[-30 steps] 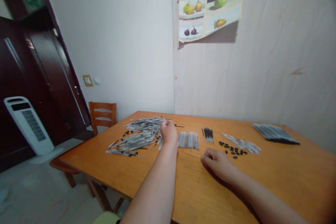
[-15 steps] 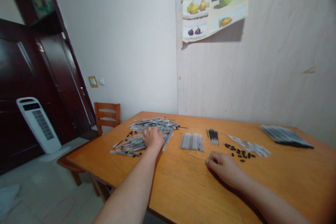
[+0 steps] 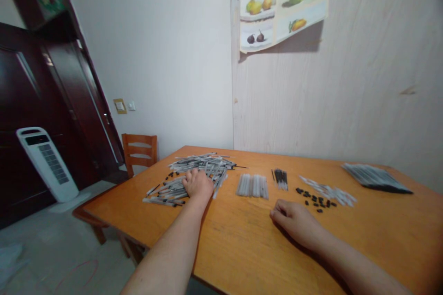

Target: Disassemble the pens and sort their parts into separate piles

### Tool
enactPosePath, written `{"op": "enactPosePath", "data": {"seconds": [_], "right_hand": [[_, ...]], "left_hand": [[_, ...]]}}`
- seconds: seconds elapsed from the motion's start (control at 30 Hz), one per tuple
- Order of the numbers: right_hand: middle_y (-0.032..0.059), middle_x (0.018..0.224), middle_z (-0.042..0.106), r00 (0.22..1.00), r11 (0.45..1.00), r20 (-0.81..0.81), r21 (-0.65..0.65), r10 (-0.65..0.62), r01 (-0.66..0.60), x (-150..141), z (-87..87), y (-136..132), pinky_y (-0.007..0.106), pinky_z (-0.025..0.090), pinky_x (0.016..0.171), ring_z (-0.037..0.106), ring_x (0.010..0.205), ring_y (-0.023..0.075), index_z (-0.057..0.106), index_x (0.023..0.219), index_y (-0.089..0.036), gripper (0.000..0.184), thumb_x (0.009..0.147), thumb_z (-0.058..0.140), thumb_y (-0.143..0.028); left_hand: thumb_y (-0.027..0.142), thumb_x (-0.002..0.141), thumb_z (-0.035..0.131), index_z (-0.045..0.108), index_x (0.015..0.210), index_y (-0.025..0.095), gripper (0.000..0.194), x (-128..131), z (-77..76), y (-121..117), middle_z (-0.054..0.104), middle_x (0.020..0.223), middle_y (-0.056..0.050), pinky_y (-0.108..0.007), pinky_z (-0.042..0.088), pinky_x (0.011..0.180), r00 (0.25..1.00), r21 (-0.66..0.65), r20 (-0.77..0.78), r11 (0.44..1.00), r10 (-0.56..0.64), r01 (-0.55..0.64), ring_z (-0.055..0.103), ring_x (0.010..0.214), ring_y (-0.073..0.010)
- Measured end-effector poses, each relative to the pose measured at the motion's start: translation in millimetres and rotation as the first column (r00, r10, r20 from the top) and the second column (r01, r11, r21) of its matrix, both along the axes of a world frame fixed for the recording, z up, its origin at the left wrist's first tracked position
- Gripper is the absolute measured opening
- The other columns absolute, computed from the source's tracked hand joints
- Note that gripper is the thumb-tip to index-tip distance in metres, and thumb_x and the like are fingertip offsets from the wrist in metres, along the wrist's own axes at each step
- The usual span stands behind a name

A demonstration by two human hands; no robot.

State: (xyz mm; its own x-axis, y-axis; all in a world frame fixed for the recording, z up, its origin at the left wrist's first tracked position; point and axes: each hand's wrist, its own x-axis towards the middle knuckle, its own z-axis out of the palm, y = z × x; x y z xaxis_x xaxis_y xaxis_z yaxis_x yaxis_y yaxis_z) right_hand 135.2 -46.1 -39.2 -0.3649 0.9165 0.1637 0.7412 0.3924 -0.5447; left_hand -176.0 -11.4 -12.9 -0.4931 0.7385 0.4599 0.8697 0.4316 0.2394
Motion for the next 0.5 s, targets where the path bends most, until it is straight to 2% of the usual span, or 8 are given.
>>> {"op": "enactPosePath", "data": {"seconds": [0.23, 0.4, 0.5], "right_hand": [[0.0021, 0.066, 0.062, 1.0, 1.0, -0.006, -0.008, 0.0, 0.0, -1.0, 2.9, -1.8, 0.027, 0.031, 0.059, 0.056, 0.064, 0.0163, 0.05, 0.065, -0.02, 0.026, 0.086, 0.049, -0.035], [0.0022, 0.066, 0.063, 1.0, 1.0, -0.027, -0.006, 0.007, -0.007, 0.0, 0.9, -0.1, 0.027, 0.031, 0.059, 0.056, 0.065, 0.0166, 0.053, 0.066, -0.02, 0.024, 0.085, 0.05, -0.035], [0.0024, 0.066, 0.063, 1.0, 1.0, -0.021, -0.003, 0.005, -0.005, 0.1, 0.2, 0.9, 0.027, 0.031, 0.059, 0.056, 0.065, 0.0167, 0.054, 0.067, -0.02, 0.024, 0.085, 0.05, -0.035]], "left_hand": [[0.029, 0.082, 0.049, 0.073, 0.098, 0.018, 0.03, -0.2, -1.7, -1.7, 0.062, 0.121, -0.018, -0.049, 0.036, 0.094, 0.997, -0.039, -0.076, 0.999, 0.025, -0.028, 0.046, 0.119, -0.0352], [0.027, 0.084, 0.048, 0.074, 0.098, 0.019, 0.03, -0.4, 0.2, -2.3, 0.062, 0.122, -0.019, -0.05, 0.034, 0.094, 0.999, -0.052, -0.044, 0.998, 0.021, -0.024, 0.046, 0.119, -0.036], [0.026, 0.083, 0.049, 0.074, 0.096, 0.018, 0.03, -0.6, 3.7, -5.1, 0.062, 0.121, -0.019, -0.051, 0.034, 0.094, 0.999, -0.016, -0.02, 0.999, 0.029, -0.029, 0.045, 0.12, -0.0366]]}}
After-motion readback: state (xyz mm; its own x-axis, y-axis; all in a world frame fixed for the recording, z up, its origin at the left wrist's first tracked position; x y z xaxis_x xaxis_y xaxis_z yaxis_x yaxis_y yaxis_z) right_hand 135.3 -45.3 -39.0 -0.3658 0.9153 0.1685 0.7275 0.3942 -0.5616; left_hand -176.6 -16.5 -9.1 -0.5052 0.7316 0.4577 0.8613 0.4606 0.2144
